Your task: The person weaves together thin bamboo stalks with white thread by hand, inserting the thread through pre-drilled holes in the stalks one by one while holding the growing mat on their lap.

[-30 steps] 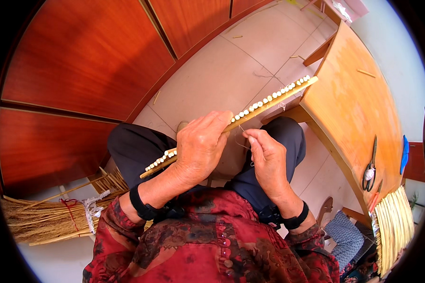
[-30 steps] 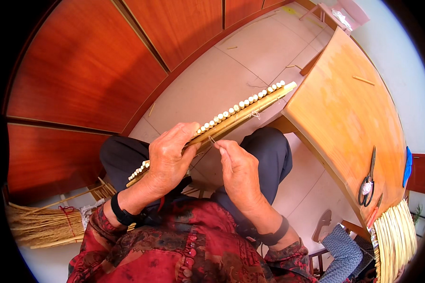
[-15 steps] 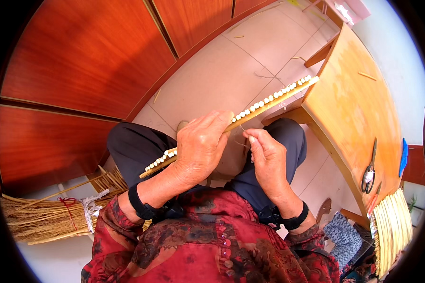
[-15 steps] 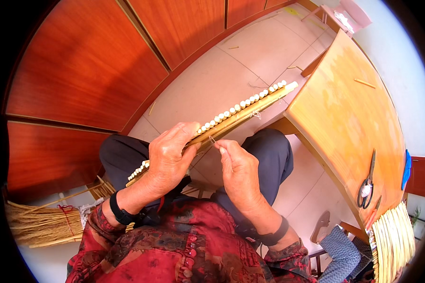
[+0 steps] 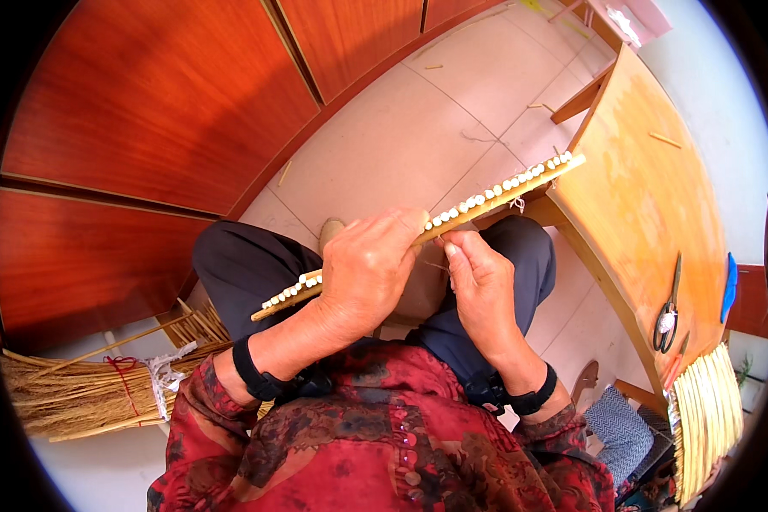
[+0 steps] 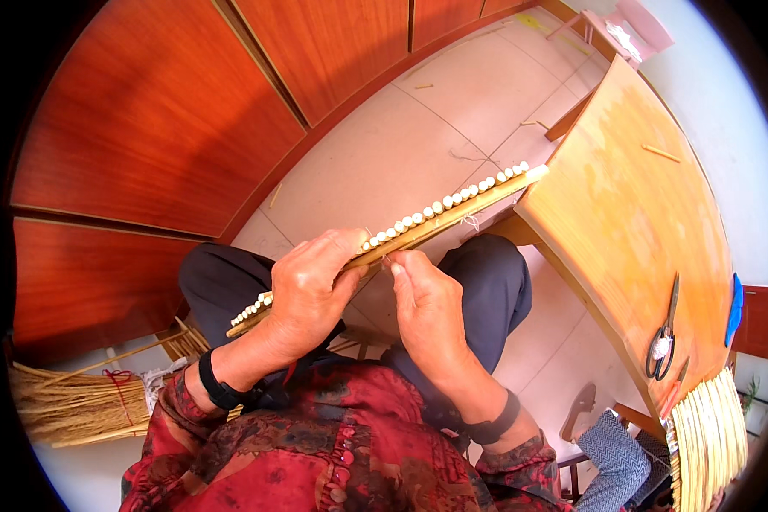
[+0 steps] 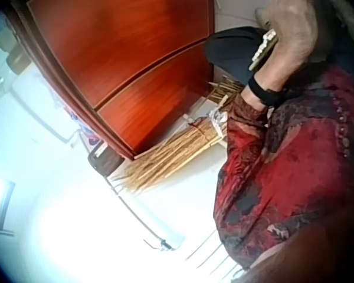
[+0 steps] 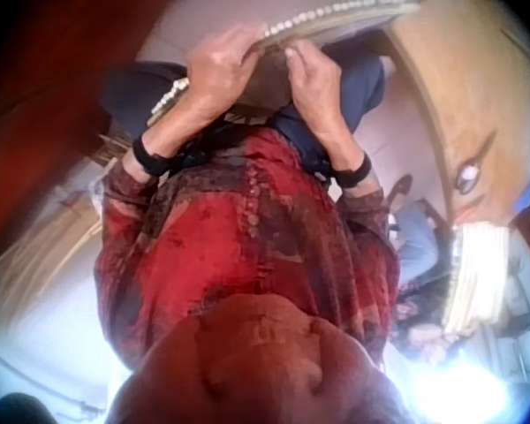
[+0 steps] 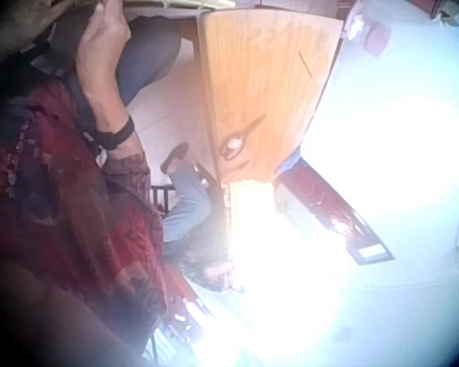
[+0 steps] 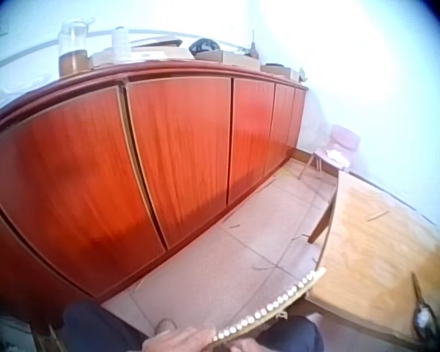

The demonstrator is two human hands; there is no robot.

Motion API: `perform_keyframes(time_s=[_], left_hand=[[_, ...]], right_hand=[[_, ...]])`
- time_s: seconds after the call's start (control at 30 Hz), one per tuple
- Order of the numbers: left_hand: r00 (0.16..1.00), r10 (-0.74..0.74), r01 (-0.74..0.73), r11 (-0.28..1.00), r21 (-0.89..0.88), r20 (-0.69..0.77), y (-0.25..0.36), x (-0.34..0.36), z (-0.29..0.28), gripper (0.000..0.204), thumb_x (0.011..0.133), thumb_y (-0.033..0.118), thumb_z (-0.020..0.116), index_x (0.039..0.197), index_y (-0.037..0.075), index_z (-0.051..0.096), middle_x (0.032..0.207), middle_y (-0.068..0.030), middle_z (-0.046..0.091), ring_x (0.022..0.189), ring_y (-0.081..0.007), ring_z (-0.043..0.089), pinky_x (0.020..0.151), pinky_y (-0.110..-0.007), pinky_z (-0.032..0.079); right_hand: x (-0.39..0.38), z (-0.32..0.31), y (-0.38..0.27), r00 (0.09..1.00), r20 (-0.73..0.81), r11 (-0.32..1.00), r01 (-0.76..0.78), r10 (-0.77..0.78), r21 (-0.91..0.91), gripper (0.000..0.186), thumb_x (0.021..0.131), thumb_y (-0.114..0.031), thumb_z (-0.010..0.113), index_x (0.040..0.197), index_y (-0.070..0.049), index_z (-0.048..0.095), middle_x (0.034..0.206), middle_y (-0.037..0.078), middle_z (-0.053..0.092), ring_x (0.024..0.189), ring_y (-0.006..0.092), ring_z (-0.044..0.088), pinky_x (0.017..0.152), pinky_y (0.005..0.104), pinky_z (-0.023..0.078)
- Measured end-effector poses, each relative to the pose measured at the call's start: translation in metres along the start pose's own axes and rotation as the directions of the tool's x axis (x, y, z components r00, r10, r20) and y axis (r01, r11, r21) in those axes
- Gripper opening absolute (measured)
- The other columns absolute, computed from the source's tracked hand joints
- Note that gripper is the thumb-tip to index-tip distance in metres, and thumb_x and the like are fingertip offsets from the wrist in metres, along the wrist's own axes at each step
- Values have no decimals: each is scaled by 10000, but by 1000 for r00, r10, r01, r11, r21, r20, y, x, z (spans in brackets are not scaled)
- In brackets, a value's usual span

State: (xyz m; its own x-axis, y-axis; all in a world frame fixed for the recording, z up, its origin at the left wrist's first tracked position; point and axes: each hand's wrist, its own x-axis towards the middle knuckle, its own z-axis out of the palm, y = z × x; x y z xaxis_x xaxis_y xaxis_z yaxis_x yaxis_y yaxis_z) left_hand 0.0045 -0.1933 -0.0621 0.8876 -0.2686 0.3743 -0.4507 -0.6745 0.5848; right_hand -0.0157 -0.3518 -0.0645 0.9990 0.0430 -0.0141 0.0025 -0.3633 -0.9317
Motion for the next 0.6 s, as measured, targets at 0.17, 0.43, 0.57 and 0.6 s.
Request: perform_keyframes(time_s=[0.17,0.43,0.57,0.6], left_hand=[[1000,20,-20,999,31,-13,1,4,2,357,709,-20,704,1043,53,600,902,-111,637,772,-317,625,658,-379,486],[997,64,-61,996,60,-42,0,3,8,365,699,-17,705,1037,58,586,861,-97,615,740,-303,613,623,-379,472],[996,79,-77,995,56,-37,2,2,10,364,696,-11,707,1033,58,589,852,-92,612,736,-292,614,621,-374,472],[997,74,-72,996,61,-24,2,2,11,363,696,-11,706,1032,58,589,853,-91,612,735,-290,614,622,-372,473]], right_hand=[[7,-3,1,999,11,999,-51,51,9,110,911,-22,542,1000,15,597,747,163,629,630,261,607,622,343,490],[9,-4,4,988,22,987,-152,151,52,123,923,-74,535,932,26,606,603,118,561,531,191,555,530,332,454],[11,-4,0,984,16,980,-181,180,89,142,923,-85,538,918,36,611,589,95,552,515,156,540,521,321,453],[13,-6,-1,963,52,954,-269,265,135,156,929,-95,538,927,44,608,596,80,552,509,139,533,502,303,450]])
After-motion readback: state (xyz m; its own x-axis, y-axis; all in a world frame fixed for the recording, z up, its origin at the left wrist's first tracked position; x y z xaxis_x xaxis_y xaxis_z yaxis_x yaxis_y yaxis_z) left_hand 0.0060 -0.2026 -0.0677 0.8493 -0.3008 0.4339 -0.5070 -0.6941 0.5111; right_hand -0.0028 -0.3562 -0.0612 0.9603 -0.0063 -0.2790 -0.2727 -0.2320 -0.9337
